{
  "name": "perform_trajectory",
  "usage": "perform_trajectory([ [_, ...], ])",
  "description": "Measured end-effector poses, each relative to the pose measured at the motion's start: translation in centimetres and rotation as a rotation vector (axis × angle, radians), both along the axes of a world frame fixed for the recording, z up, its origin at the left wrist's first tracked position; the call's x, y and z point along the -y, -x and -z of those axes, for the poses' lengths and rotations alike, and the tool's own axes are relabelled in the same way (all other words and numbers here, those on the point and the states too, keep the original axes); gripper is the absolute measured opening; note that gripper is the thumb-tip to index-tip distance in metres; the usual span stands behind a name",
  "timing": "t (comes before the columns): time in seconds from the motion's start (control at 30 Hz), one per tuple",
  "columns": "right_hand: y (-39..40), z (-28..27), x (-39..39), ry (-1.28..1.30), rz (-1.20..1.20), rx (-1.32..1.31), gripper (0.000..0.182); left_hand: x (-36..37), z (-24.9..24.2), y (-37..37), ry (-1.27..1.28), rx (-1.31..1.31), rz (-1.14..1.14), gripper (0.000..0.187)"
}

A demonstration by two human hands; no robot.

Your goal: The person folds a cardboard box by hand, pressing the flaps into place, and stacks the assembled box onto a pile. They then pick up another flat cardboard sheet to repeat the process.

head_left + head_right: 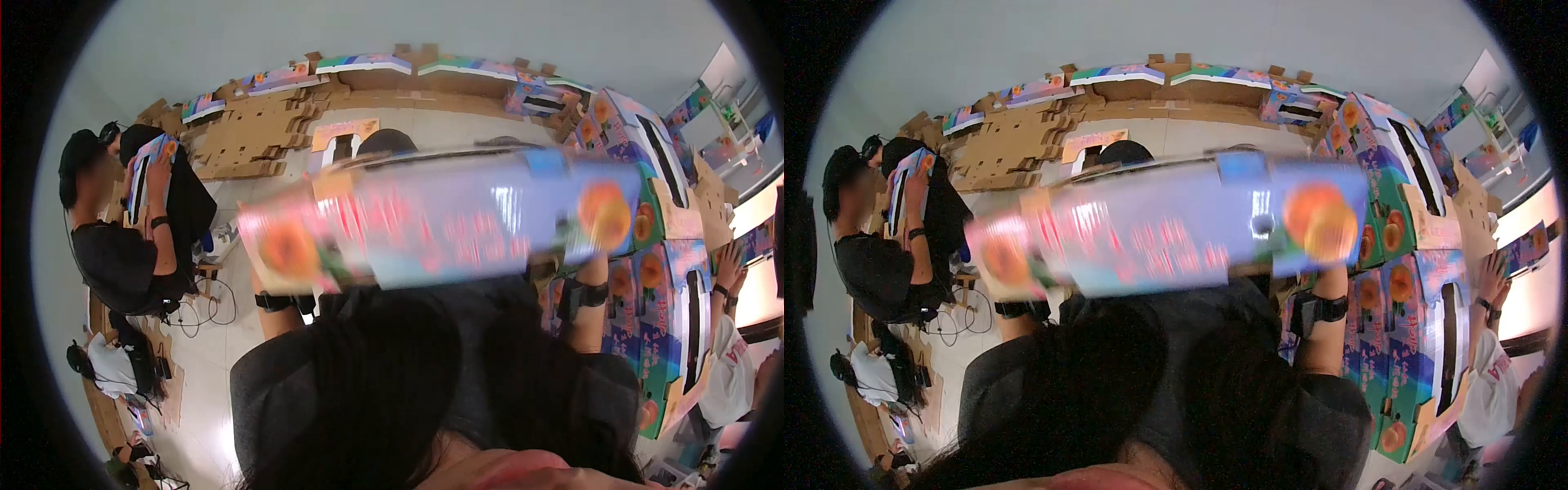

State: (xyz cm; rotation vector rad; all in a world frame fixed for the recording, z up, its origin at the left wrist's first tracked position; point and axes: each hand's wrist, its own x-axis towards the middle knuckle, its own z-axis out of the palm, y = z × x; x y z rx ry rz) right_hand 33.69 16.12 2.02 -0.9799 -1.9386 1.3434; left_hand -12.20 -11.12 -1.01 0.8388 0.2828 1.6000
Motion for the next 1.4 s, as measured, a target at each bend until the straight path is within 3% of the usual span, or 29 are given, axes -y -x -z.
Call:
perform_trajectory([
  [0.03,0.1,-0.4,0.5,-0.065,0.048,-0.071,0.066,-0.1,-1.4,-0.9,-0.106,0.142,0.14,0.122],
  [0.13,1.4,-1.9,1.1,-0.314,0.191,-0.191,0.059,0.7,-1.0,0.0,0.272,-0.389,-0.423,0.121],
  [0.17,2.0,-2.8,0.9,-0.417,0.232,-0.189,0.057,0.2,-1.0,0.4,0.266,-0.648,-0.514,0.12],
  [0.2,2.7,-3.5,0.6,-0.518,0.272,-0.184,0.055,-0.3,-0.9,0.5,0.274,-0.663,-0.53,0.117],
  [0.27,3.7,-4.2,-0.5,-0.694,0.288,-0.07,0.052,-1.2,-0.5,0.3,0.288,-0.697,-0.563,0.113],
  [0.3,4.1,-3.9,-1.3,-0.772,0.271,0.016,0.051,-1.2,-0.1,0.2,0.197,-0.583,-0.52,0.097],
  [0.4,2.7,-1.0,-3.2,-0.946,0.092,0.405,0.055,-1.9,0.0,0.3,0.267,-0.993,-0.544,0.093],
  [0.43,2.6,-0.4,-3.0,-0.797,0.073,0.304,0.051,-2.0,-0.1,0.2,0.268,-0.961,-0.5,0.099],
  [0.5,2.2,-0.9,-3.0,-0.845,0.107,0.337,0.046,-1.6,-0.7,0.2,0.276,-0.903,-0.415,0.115],
  [0.57,2.7,-2.5,-1.8,-0.91,0.198,0.304,0.039,-1.2,-2.7,-1.0,0.354,-1.032,-0.406,0.125],
  [0.67,4.2,-7.2,3.2,-1.014,0.237,0.162,0.042,-1.1,-3.1,-1.6,0.403,-1.138,-0.425,0.134],
  [0.7,4.4,-8.1,4.5,-0.984,0.126,0.08,0.049,-1.1,-2.9,-1.7,0.407,-1.153,-0.439,0.136],
  [0.8,6.5,-9.0,7.2,-1.176,-0.297,0.225,0.062,-1.0,-2.6,-1.5,0.403,-1.142,-0.438,0.135],
  [0.9,10.0,-3.4,6.1,-1.109,-0.485,0.459,0.074,-0.9,-2.9,-1.5,0.371,-1.281,-0.487,0.134],
  [1.0,9.4,-3.5,5.9,-1.18,-0.489,0.421,0.076,0.3,-4.0,-2.8,0.385,-1.441,-0.582,0.127],
  [1.1,9.5,-3.3,6.1,-1.152,-0.479,0.437,0.075,1.7,-10.0,-6.7,0.089,-1.81,-0.798,0.116],
  [1.2,9.5,-3.2,6.3,-1.163,-0.436,0.427,0.076,0.6,-11.3,-11.9,-0.037,-2.014,-0.694,0.105],
  [1.27,9.5,-3.2,6.3,-1.121,-0.452,0.416,0.08,-1.8,-6.0,-14.3,-0.06,-2.122,-0.621,0.104],
  [1.4,9.0,-3.0,3.4,-0.826,-0.472,0.201,0.086,-3.0,-3.8,-15.1,-0.065,-2.219,-0.575,0.097],
])
